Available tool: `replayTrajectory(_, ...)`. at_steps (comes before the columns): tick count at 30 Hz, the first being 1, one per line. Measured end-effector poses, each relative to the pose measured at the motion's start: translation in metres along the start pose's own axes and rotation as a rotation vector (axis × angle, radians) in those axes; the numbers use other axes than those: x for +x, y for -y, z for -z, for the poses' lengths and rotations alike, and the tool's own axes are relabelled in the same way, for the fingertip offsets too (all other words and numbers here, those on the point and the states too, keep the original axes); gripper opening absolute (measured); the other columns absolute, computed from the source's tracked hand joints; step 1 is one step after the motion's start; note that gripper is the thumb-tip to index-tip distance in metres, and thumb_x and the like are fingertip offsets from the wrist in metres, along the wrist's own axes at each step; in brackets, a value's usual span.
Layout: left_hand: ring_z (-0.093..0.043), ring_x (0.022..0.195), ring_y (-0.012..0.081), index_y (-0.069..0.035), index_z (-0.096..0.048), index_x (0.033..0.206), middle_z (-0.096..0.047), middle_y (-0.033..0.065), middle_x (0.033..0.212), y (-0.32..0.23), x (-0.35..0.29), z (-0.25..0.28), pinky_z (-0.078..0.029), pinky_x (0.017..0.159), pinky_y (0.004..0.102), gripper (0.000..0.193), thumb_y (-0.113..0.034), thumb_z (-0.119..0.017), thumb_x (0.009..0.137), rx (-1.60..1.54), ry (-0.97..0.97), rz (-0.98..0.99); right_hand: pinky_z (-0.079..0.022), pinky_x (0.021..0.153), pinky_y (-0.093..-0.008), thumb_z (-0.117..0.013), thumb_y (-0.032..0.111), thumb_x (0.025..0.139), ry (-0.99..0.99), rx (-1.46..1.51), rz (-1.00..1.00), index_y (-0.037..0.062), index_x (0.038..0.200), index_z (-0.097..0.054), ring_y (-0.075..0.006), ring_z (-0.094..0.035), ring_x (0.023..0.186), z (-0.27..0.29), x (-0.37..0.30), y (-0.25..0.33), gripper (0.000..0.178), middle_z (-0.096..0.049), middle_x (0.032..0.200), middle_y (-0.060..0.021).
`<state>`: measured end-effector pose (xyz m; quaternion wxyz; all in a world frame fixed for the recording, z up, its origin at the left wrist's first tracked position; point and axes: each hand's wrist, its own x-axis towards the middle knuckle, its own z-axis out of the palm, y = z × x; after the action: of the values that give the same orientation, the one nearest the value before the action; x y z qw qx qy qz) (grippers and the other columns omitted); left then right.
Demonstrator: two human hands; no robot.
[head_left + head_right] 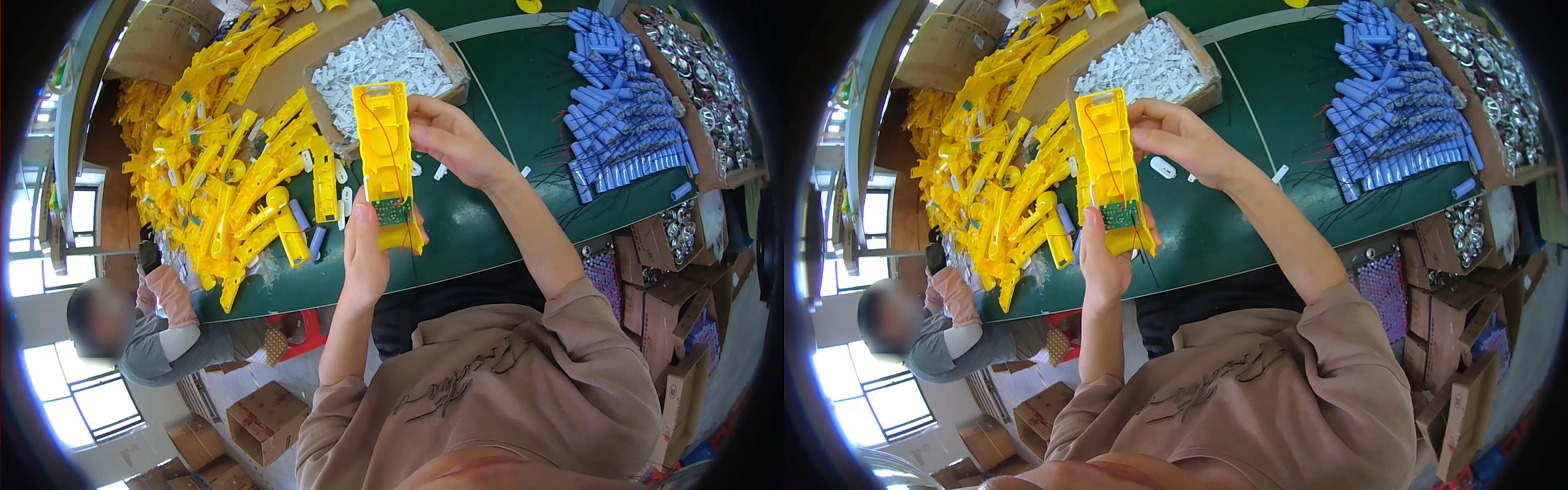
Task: Manually assemble internal components of yellow flashlights on a production line.
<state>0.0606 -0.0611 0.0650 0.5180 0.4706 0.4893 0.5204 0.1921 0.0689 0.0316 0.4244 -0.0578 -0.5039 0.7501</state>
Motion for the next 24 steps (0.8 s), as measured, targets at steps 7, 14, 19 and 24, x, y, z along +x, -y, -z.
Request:
replayTrajectory(7,-0.054,0.074,0.015,0.0,-0.036,0.122,-0.053,0.0111,0.093,0.022,0.002,0.005,-0.044,0.063,0.0274,0.043,-0.035,-0.025,0.098,0.055,-0.016,-0.083,-0.039,0.093,-0.0259,-0.052,0.017,0.092,-0.06,-0.047,-0.044,0.006,0.135,-0.033,-0.0119,-0.051,0.109,-0.017,-0.001,-0.006,0.048,-0.054,0.117,-0.0054)
replayTrajectory(14,-0.054,0.089,0.0184,0.002,-0.008,0.141,-0.052,0.0159,0.11,0.036,-0.001,0.004,-0.044,0.078,0.03,0.057,-0.029,-0.029,0.097,0.265,-0.104,-0.175,-0.038,0.094,-0.0269,-0.051,0.024,0.094,-0.064,-0.062,-0.213,0.0068,0.131,-0.035,-0.0109,-0.045,0.112,-0.022,0.0,-0.015,0.043,-0.049,0.12,-0.0039)
replayTrajectory(19,-0.054,0.093,0.0194,0.002,-0.008,0.142,-0.046,0.0161,0.119,0.041,0.01,0.011,-0.044,0.08,0.0308,0.058,-0.028,-0.029,0.097,0.226,-0.049,-0.148,-0.04,0.091,-0.0263,-0.055,0.02,0.091,-0.155,-0.044,-0.126,0.0065,0.129,-0.036,-0.0116,-0.051,0.106,-0.017,0.005,-0.024,0.044,-0.054,0.114,-0.0054)
replayTrajectory(24,-0.056,0.09,0.0192,-0.002,-0.014,0.141,-0.05,0.014,0.11,0.046,0.011,0.006,-0.048,0.071,0.0308,0.063,-0.039,-0.033,0.094,-0.013,-0.041,-0.081,-0.044,0.08,-0.0225,-0.06,0.015,0.088,-0.231,-0.036,-0.096,0.0047,0.127,-0.038,-0.0091,-0.056,0.095,-0.016,0.005,-0.033,0.046,-0.061,0.103,-0.0067)
